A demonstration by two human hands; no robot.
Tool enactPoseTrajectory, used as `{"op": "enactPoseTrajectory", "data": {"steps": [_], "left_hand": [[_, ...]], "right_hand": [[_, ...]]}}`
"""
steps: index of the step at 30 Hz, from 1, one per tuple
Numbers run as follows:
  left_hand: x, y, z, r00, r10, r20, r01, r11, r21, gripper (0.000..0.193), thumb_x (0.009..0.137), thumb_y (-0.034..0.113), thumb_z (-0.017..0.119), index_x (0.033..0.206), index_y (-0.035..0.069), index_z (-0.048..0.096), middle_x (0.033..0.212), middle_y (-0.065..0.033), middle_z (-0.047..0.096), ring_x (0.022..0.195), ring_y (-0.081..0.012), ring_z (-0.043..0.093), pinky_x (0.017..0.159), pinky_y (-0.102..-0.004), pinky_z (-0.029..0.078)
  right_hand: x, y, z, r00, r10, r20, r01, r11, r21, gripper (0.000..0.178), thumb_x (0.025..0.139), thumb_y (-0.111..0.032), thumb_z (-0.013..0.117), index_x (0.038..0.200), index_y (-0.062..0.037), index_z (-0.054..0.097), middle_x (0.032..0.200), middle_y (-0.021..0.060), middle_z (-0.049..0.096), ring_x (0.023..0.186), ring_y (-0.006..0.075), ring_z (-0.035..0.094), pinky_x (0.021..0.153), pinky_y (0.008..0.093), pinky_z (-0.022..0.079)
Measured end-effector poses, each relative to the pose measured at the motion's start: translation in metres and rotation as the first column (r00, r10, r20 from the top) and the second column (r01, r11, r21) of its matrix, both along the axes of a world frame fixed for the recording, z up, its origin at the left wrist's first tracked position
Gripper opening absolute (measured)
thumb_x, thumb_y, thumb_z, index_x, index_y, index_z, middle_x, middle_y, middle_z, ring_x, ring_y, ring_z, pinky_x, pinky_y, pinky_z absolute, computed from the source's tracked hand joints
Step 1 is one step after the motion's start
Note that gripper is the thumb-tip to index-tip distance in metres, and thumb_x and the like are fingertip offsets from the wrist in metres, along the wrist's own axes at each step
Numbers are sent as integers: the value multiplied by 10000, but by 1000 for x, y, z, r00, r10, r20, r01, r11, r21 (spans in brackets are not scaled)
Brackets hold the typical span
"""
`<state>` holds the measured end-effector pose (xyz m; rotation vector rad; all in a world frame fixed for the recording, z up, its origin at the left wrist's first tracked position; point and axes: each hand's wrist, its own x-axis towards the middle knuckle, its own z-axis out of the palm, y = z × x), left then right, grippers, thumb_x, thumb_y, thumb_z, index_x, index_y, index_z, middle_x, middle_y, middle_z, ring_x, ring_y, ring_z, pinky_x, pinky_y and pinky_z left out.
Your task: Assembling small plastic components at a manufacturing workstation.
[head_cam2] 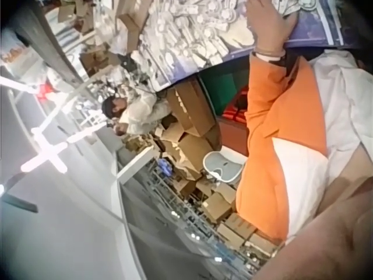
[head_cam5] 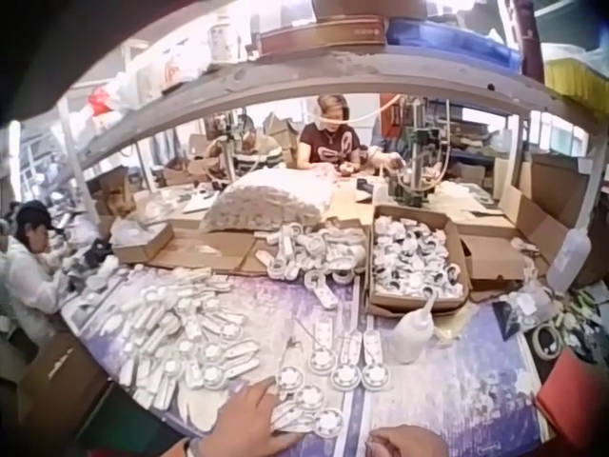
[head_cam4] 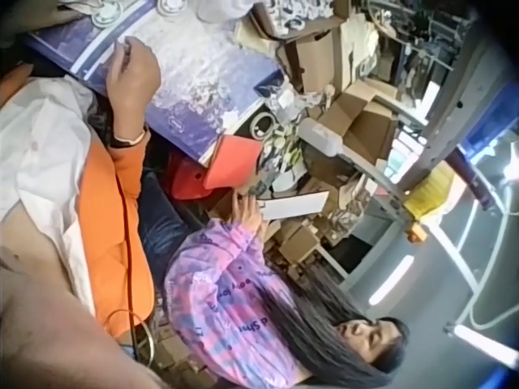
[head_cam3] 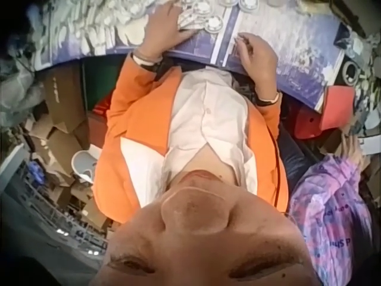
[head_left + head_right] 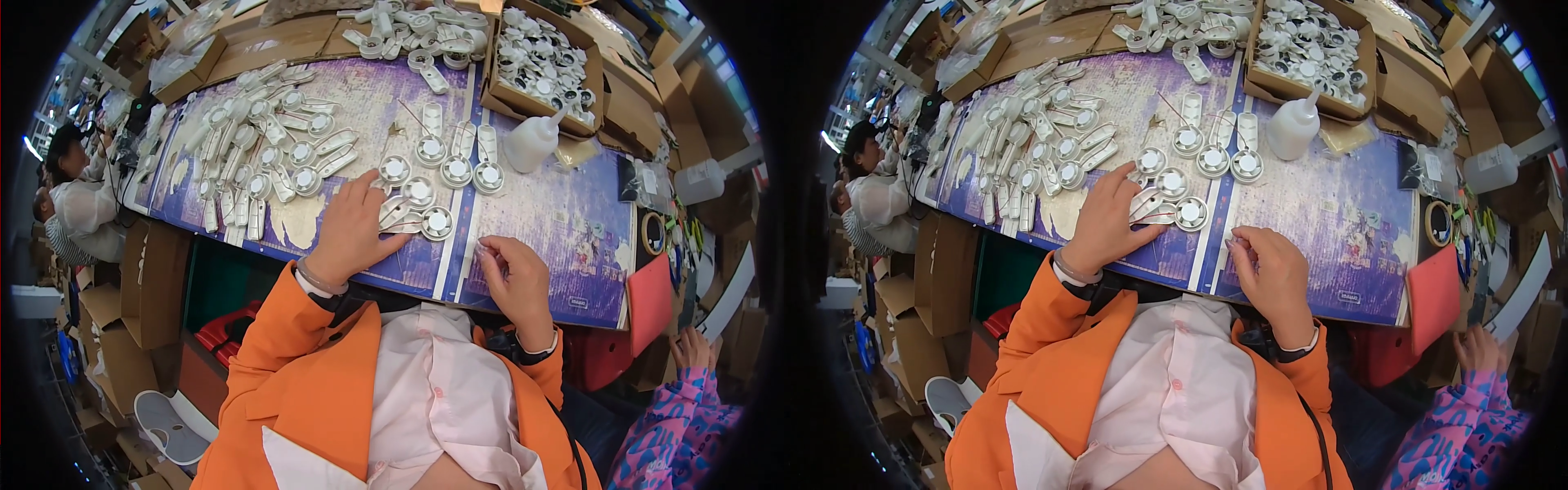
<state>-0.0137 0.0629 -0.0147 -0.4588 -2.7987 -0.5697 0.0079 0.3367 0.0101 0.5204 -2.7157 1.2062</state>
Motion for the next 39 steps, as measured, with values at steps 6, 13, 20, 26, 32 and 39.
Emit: {"op": "enactPoseTrajectory", "data": {"steps": [6,13,20,26,32,39], "left_hand": [[2,5,5,998,-12,-55,7,996,-89,633,668,402,839,1074,-9,581,1359,-226,484,1075,-371,525,877,-442,471],[-1,-1,9,1000,-24,3,24,992,-122,577,716,375,808,1072,-13,572,1371,-216,477,1086,-372,522,910,-429,460],[0,-6,6,996,-27,-84,25,999,-33,554,731,318,805,1090,-16,548,1416,-196,444,1148,-381,474,973,-426,428],[4,-32,16,979,50,-197,-51,999,-1,606,719,315,816,1137,-13,524,1409,-192,451,1153,-391,461,992,-443,406],[-7,-113,37,880,338,-333,-365,931,-18,629,754,285,816,1193,-39,502,1376,-208,477,1162,-419,446,1007,-478,375],[-21,-185,1,820,510,-259,-552,824,-127,559,788,346,787,1127,-31,553,1378,-214,471,1208,-419,425,1022,-483,357]], "right_hand": [[0,-5,-1,1000,6,3,-6,1000,5,126,859,-71,687,976,-24,689,831,103,675,663,204,628,596,291,493],[0,-6,0,1000,17,-15,-18,1000,-18,131,865,-70,678,985,-17,683,824,115,666,658,228,623,604,308,491],[1,2,-3,997,43,-61,-41,999,35,114,888,-58,643,986,-13,680,816,127,652,677,254,622,627,325,487],[-2,-4,0,995,77,-64,-75,997,32,107,901,-57,630,985,-15,680,813,134,647,685,271,620,636,332,485],[-2,-5,1,997,72,-39,-70,996,51,106,901,-72,641,982,-16,680,809,134,648,678,272,619,626,330,487],[-4,-12,0,990,117,-78,-114,992,48,108,895,-77,653,978,-14,679,805,129,649,665,259,615,618,323,487]]}}
